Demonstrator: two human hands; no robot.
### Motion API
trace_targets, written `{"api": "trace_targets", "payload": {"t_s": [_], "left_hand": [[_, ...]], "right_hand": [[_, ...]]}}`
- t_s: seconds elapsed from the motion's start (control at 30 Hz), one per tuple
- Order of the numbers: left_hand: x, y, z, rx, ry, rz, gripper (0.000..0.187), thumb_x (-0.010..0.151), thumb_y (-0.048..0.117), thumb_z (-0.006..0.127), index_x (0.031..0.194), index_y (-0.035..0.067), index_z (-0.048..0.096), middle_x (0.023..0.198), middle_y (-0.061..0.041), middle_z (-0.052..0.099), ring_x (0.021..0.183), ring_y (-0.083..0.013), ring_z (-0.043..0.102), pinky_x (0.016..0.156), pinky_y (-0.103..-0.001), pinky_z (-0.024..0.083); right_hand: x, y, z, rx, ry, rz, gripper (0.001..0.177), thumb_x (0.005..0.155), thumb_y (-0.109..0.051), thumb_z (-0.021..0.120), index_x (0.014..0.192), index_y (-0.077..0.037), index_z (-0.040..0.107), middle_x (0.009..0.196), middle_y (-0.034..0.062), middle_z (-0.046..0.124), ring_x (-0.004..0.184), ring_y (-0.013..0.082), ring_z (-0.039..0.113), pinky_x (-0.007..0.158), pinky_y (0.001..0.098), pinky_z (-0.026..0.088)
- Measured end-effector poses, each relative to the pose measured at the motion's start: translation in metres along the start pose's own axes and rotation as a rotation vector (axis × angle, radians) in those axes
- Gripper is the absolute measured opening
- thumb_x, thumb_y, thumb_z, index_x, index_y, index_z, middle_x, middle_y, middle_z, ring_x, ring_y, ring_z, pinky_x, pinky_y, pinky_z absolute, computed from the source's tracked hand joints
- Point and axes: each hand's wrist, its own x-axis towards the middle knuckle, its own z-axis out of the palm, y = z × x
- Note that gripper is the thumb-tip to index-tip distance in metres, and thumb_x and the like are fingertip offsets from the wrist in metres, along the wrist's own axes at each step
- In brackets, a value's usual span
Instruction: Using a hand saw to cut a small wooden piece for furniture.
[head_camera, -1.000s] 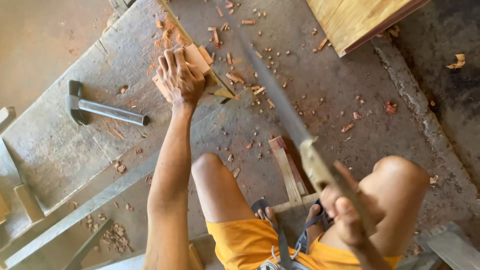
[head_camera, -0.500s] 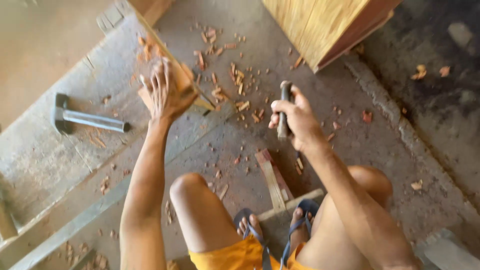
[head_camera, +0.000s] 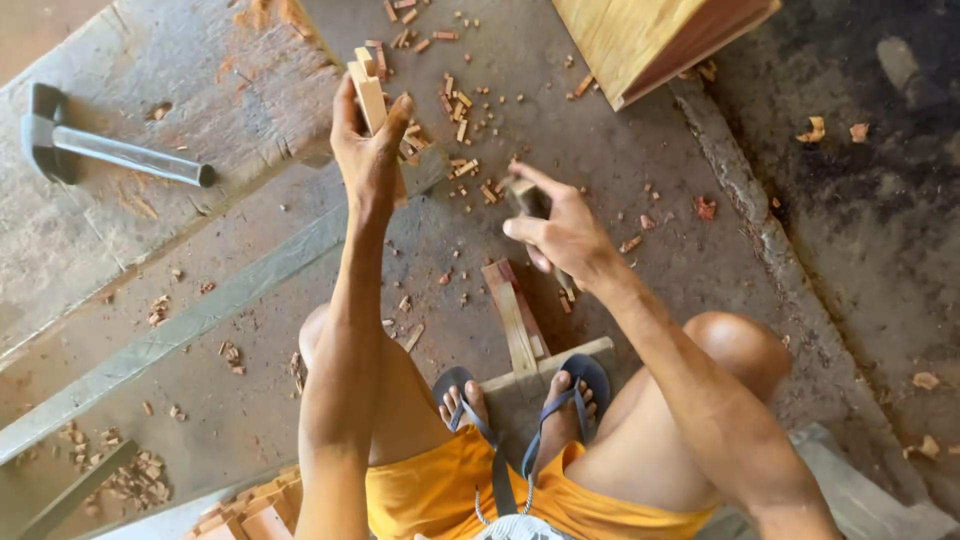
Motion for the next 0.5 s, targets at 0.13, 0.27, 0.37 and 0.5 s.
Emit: {"api": "trace_targets", "payload": {"t_s": [0.13,0.27,0.37,0.5], "left_hand": [[0.003,0.0,0.007,-0.186,0.031,-0.14,0.067,0.09,0.039,0.083,0.139,0.001,0.058,0.106,-0.006,0.066,0.097,-0.015,0.063,0.087,-0.034,0.055],[0.003,0.023,0.013,-0.149,0.1,-0.134,0.066,0.086,0.043,0.079,0.136,0.006,0.057,0.1,-0.004,0.065,0.091,-0.0136,0.064,0.077,-0.034,0.057],[0.002,0.017,0.006,-0.135,0.095,-0.051,0.06,0.091,0.039,0.078,0.136,0.004,0.058,0.099,-0.004,0.062,0.091,-0.0144,0.059,0.08,-0.034,0.052],[0.004,0.011,-0.001,-0.353,-0.027,-0.127,0.058,0.095,0.033,0.074,0.139,-0.001,0.058,0.125,-0.011,0.066,0.11,-0.0215,0.066,0.093,-0.04,0.055]], "right_hand": [[-0.005,0.01,-0.004,0.159,-0.327,0.1,0.075,0.082,-0.002,0.062,0.154,0.005,0.042,0.064,-0.0013,0.051,0.042,0.0059,0.047,0.035,0.0229,0.038],[-0.019,0.003,0.01,0.085,-0.345,0.159,0.068,0.085,-0.003,0.062,0.151,0.004,0.048,0.064,0.0013,0.057,0.042,0.0058,0.047,0.035,0.0238,0.038],[-0.017,0.019,0.007,-0.064,-0.216,0.148,0.059,0.089,-0.003,0.062,0.148,0.001,0.053,0.065,0.0049,0.059,0.043,0.0078,0.046,0.036,0.0251,0.039],[0.007,0.047,-0.022,-0.681,0.179,-0.137,0.042,0.097,-0.008,0.064,0.139,-0.001,0.059,0.083,0.0095,0.068,0.063,0.0156,0.065,0.049,0.0263,0.051]]}}
